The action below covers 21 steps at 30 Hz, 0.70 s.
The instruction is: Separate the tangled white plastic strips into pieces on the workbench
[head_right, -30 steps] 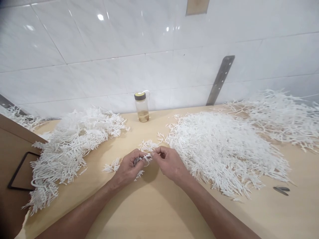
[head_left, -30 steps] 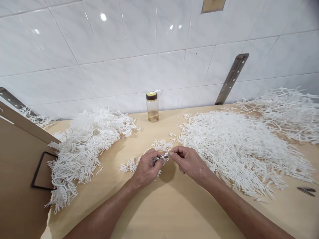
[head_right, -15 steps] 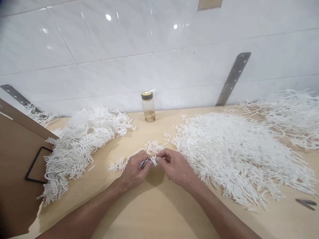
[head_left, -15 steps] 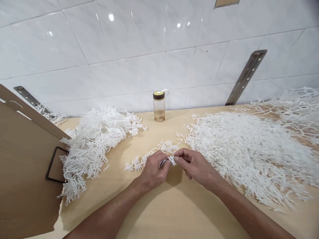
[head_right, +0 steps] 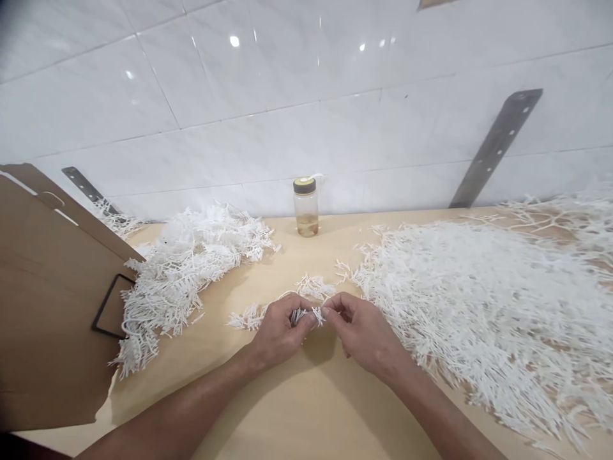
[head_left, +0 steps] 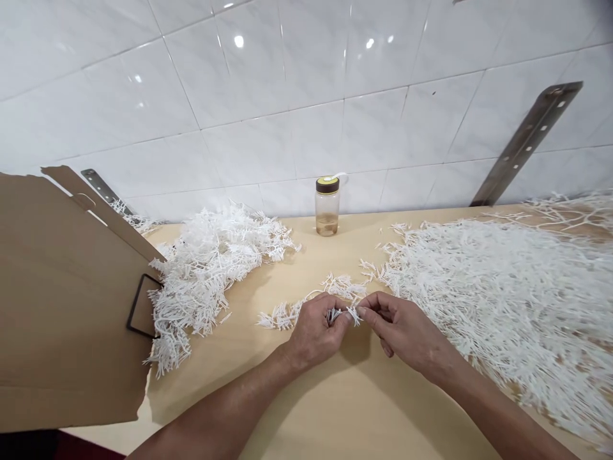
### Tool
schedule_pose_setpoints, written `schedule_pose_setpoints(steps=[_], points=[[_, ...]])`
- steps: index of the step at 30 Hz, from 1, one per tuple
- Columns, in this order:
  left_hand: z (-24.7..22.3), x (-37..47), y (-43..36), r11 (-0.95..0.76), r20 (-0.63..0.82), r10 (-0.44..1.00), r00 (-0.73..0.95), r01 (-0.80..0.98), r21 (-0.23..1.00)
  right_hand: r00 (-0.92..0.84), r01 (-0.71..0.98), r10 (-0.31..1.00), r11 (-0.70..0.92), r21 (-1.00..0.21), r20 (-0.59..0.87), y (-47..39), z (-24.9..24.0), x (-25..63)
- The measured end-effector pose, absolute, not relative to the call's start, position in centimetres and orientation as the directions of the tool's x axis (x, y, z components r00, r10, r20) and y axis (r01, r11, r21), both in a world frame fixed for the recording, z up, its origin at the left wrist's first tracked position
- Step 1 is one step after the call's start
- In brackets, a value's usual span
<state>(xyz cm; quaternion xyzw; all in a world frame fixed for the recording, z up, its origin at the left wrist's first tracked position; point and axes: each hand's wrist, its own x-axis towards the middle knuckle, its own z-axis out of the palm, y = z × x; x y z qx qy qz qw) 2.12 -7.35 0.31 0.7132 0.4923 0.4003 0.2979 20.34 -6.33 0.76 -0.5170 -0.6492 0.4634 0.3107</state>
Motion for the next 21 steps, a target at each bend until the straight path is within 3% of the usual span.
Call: schedule_pose_setpoints(steps=[4, 9, 15, 21], points=[[0.28, 2.18, -7.40, -0.287, 0.238, 0.957, 0.165, 0.432, 0.855, -0.269, 0.393, 0.960, 0.039, -0.919, -0.074, -6.35, 0.91, 20.32], [0.25, 2.13, -7.28, -0.351, 0.301, 0.936, 0.182, 0.426, 0.834, -0.251, 0.400, 0.967, 0.054, -0.915, -0.052, -6.27, 0.74, 20.17], [-0.15, 2.07, -6.93, -0.348, 0.302, 0.938, 0.172, 0.435, 0.831, -0.261, 0.319, 0.964, 0.035, -0.947, -0.052, -6.23, 0.53, 19.89], [-0.20, 2.21, -7.00, -0.313, 0.276, 0.950, 0.148, 0.427, 0.849, -0.249, 0.366, 0.967, 0.042, -0.930, -0.055, -6.34, 0.67, 19.74]])
